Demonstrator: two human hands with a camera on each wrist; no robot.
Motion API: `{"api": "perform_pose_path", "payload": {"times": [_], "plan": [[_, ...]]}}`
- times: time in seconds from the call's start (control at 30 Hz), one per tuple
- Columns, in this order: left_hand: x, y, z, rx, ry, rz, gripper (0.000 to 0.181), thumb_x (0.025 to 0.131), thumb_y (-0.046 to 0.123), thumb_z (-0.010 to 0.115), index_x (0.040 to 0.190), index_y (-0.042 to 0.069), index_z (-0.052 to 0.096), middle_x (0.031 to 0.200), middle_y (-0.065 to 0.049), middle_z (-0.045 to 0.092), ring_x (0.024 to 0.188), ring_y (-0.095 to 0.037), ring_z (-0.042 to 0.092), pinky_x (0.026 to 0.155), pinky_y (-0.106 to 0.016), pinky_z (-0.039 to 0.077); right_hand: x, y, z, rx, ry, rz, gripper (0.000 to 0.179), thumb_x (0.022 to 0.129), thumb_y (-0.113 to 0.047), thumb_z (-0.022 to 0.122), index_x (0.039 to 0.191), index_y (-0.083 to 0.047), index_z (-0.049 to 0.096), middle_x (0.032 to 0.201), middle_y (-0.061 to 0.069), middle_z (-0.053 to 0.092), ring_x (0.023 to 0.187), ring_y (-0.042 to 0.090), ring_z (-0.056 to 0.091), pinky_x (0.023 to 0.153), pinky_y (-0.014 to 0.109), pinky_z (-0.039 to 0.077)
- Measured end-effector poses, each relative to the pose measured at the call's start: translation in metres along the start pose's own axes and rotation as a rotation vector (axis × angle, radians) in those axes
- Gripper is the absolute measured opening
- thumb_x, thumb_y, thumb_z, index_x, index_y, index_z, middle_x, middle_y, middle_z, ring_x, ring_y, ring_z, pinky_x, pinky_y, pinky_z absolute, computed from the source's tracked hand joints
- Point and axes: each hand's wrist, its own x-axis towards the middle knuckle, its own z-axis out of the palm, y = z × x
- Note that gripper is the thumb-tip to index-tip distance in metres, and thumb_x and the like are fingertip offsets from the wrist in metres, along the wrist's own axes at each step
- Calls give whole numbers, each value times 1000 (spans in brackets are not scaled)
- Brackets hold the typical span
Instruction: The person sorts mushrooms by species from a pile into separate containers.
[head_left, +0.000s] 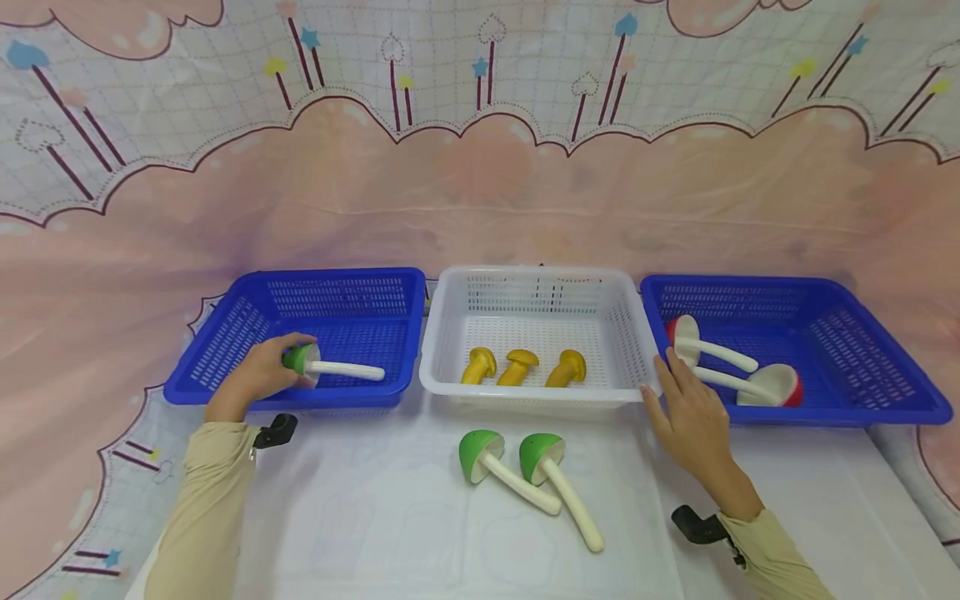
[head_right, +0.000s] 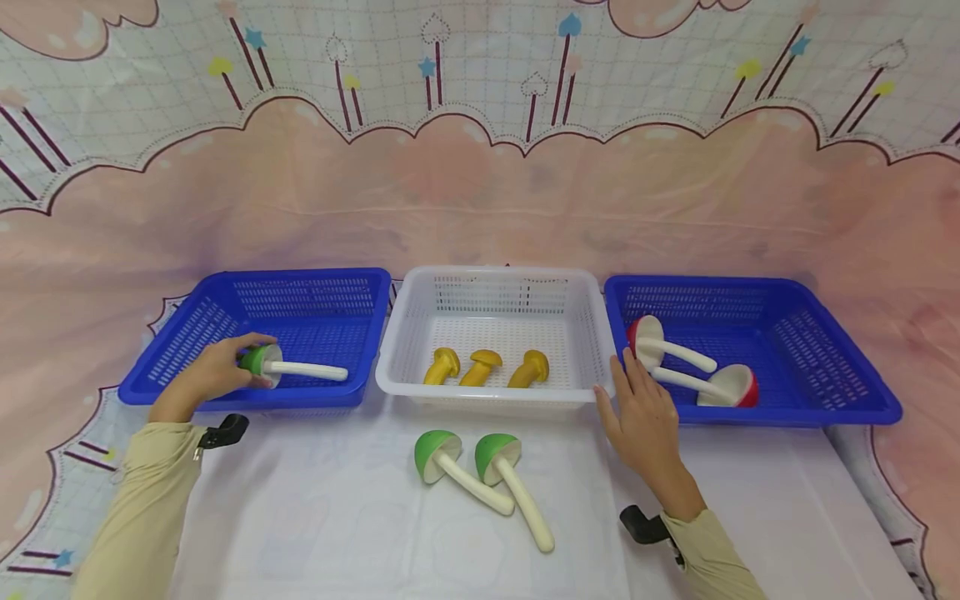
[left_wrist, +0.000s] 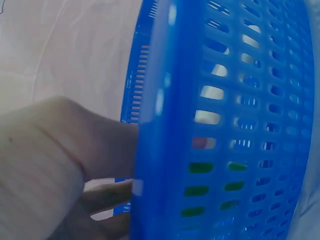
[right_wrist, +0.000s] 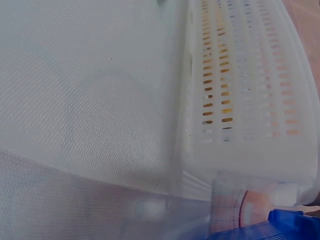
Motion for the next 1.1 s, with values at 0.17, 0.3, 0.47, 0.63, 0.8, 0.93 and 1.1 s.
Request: {"api": "perform_pose_path", "payload": {"times": [0.17,0.3,0.47,0.63,0.8,0.93,1.1], "plan": [[0,3,-1,-14,-26,-7,41,84,6,68,123,-3,56,125,-31,52,116,-48,46,92,-60,41,2,-1,-1,3,-17,10,53,94,-29,54,135,5,48,141,24,42,125,44,43,90,65,39],[-1,8,-4,-6,-11,15,35,88,7,63,122,-4,56,127,-32,51,118,-49,44,95,-61,38,3,-2,-3,1,-32,18,53,95,-30,53,135,4,48,142,24,41,125,44,42,91,65,39],[-5,17,-7,-11,22,49,35,91,8,60,123,-3,55,129,-31,49,119,-49,44,95,-62,38,5,-2,-5,-2,-38,21,53,95,-30,52,135,4,48,141,24,42,124,44,43,90,65,39],[-14,30,-8,-55,50,99,36,92,8,60,126,0,54,131,-28,48,120,-47,45,90,-58,45,6,-3,-6,2,-33,17,52,95,-30,52,134,5,49,140,25,42,124,44,43,89,64,39],[-24,45,-8,-115,70,139,35,91,8,62,125,2,56,129,-24,51,115,-45,52,87,-54,49,5,-3,-6,2,-36,18,52,95,-30,51,134,5,48,141,25,42,125,44,42,90,64,39],[-29,54,-5,-129,97,177,33,91,12,64,122,5,58,126,-20,55,110,-41,56,87,-51,50,4,-3,-6,2,-43,22,53,96,-30,51,135,5,47,141,25,41,125,44,42,91,64,38],[-35,65,1,-174,152,229,28,90,13,65,118,8,61,119,-14,60,107,-32,59,85,-44,52,4,-2,-5,3,-44,23,53,95,-31,51,135,5,47,142,25,40,127,43,40,92,63,38]]}}
